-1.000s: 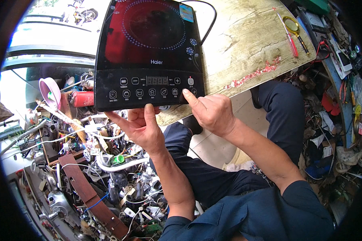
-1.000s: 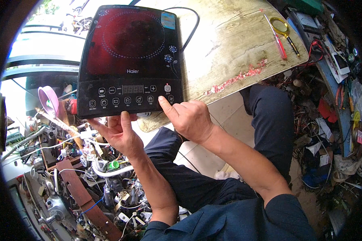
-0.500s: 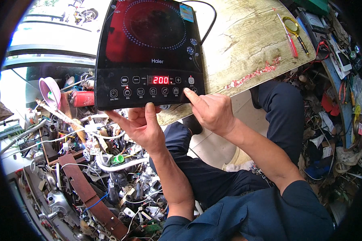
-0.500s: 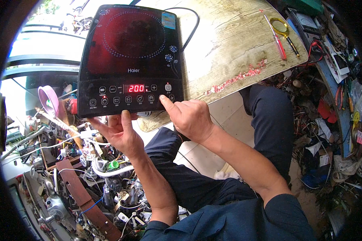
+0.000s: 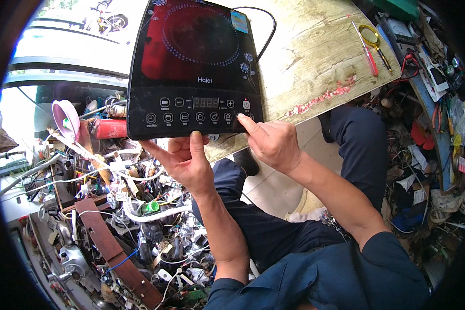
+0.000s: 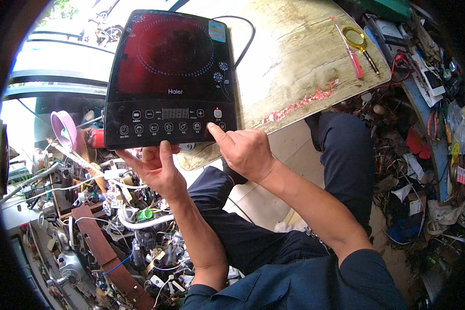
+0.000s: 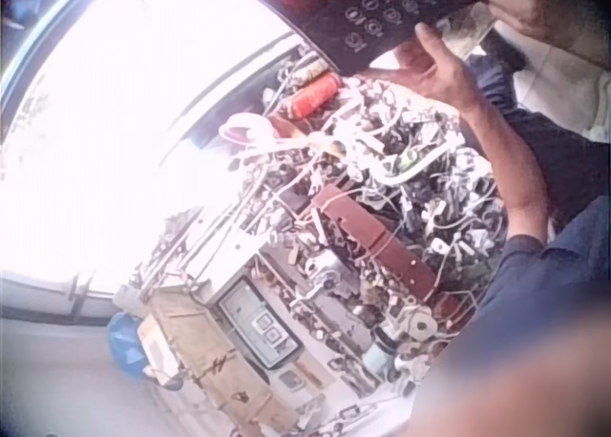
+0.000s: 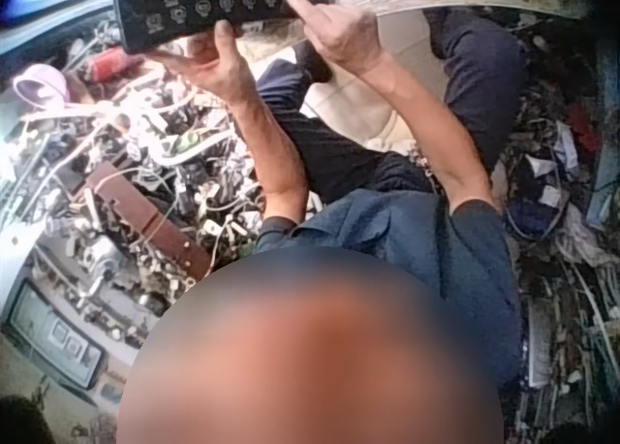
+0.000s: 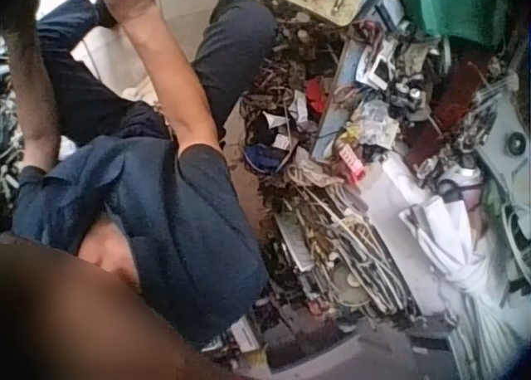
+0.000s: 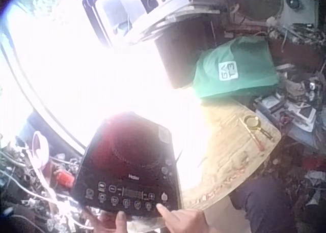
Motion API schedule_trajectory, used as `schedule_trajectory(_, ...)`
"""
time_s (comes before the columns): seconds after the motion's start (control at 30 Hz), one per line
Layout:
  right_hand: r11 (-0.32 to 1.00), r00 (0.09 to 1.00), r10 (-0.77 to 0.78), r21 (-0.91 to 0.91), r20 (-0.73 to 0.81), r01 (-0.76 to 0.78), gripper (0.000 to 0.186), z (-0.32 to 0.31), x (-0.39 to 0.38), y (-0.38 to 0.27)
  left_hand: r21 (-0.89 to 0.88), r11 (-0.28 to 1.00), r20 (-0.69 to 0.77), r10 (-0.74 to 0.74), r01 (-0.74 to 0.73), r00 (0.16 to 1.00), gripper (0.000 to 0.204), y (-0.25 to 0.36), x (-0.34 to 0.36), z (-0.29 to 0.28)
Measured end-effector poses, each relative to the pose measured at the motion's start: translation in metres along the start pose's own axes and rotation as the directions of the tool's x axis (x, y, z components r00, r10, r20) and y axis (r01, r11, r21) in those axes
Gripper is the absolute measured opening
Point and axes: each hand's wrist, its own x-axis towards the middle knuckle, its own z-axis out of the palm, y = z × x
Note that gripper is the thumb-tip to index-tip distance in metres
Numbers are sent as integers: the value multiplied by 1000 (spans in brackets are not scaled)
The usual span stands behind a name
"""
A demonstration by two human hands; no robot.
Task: The person sits on the floor and uses a multimeter to test points on the circuit board of a disassembled induction cooktop. They then plug in the cooktop, press buttons on the control panel to verify the display, and continue testing the board with the multimeter.
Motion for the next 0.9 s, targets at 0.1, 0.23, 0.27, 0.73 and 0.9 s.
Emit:
schedule_trajectory(0.1, 1000, 1000, 8, 4, 11, -8, 43, -2, -2, 1, 16, 1000, 8, 1, -1, 1000, 106, 0, -2, -1)
schedule_trajectory(0.23, 1000, 999, 14, -16, 48, -14, 42, -11, 1, -1, 9, 1000, -7, -1, 2, 1000, 106, 2, -3, 0)
schedule_trajectory(0.27, 1000, 998, 19, -20, 67, -17, 41, -16, 4, -2, 27, 1000, -2, 4, -4, 1000, 106, 5, -3, 1)
schedule_trajectory(0.73, 428, 822, 453, 724, 346, -541, 72, -169, 101, 0, 442, 736, 443, 319, -514, 838, 86, 62, -16, 72)
schedule_trajectory(0.9, 156, 789, 449, 833, 419, -531, 74, -206, 95, 34, 438, 532, 644, 377, -725, 666, 74, 72, -32, 106)
